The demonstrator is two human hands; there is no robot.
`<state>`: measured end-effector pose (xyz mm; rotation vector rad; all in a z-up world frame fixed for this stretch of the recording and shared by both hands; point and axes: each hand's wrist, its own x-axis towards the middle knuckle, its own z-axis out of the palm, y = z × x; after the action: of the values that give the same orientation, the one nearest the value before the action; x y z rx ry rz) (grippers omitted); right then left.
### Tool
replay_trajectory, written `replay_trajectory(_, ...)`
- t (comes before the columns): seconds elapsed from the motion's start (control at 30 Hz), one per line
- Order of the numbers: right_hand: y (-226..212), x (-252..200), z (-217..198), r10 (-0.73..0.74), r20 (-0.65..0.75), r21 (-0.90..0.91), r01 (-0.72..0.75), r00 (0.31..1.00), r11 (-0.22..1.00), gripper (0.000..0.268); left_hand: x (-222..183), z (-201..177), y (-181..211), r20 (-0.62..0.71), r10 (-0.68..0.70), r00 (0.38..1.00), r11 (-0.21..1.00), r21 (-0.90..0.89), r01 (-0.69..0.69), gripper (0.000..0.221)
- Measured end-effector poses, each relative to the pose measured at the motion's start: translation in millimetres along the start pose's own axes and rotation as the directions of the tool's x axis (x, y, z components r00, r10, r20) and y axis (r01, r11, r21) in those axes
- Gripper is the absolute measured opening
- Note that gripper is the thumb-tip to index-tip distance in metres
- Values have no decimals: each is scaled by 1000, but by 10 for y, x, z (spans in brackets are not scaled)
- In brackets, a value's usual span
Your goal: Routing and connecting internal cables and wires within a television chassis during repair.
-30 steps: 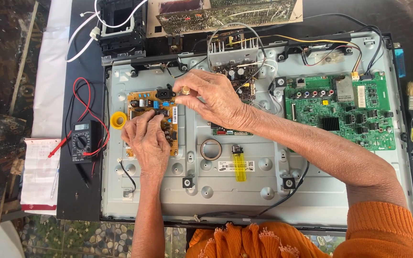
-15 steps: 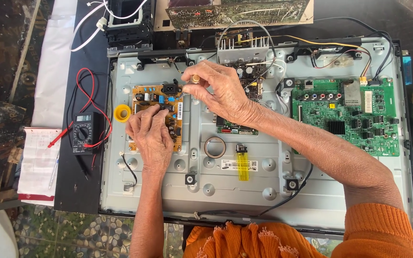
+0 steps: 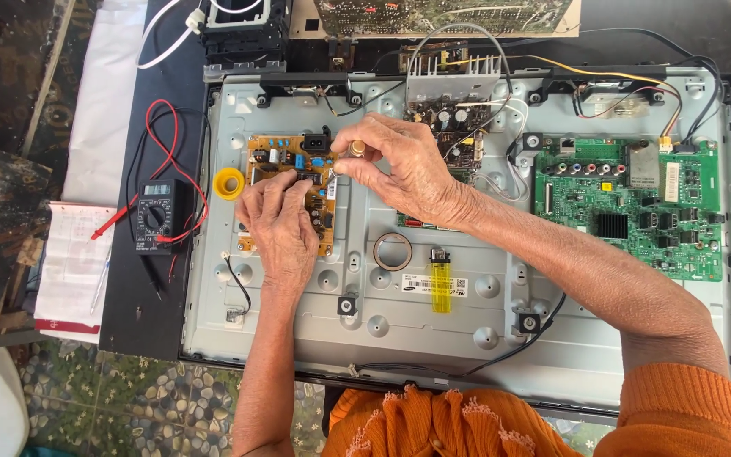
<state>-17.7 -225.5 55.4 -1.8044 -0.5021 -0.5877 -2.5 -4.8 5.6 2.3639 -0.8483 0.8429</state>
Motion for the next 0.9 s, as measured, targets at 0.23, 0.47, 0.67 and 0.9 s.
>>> replay_trajectory(0.23, -14, -36, 43, -49, 27, -40, 51, 998, 998, 9, -24, 0, -6, -5, 3, 1000, 1000, -19, -4, 28)
replay_trajectory(0.47, -25, -39, 73, -85, 39, -15, 86, 996, 996, 10, -58, 25, -39, -6, -11, 1000, 1000, -6, 11, 27)
replay_trajectory(0.67, -163, -33, 33, -183, 113, -143, 198, 977, 970, 20, -44, -6, -43, -12, 23, 1000, 999, 26, -23, 37)
replay_trajectory(0.9, -322, -28, -263, -196, 123, -201, 218, 973, 955, 29, -71, -304, -50, -61, 15, 998, 999, 35, -13, 31)
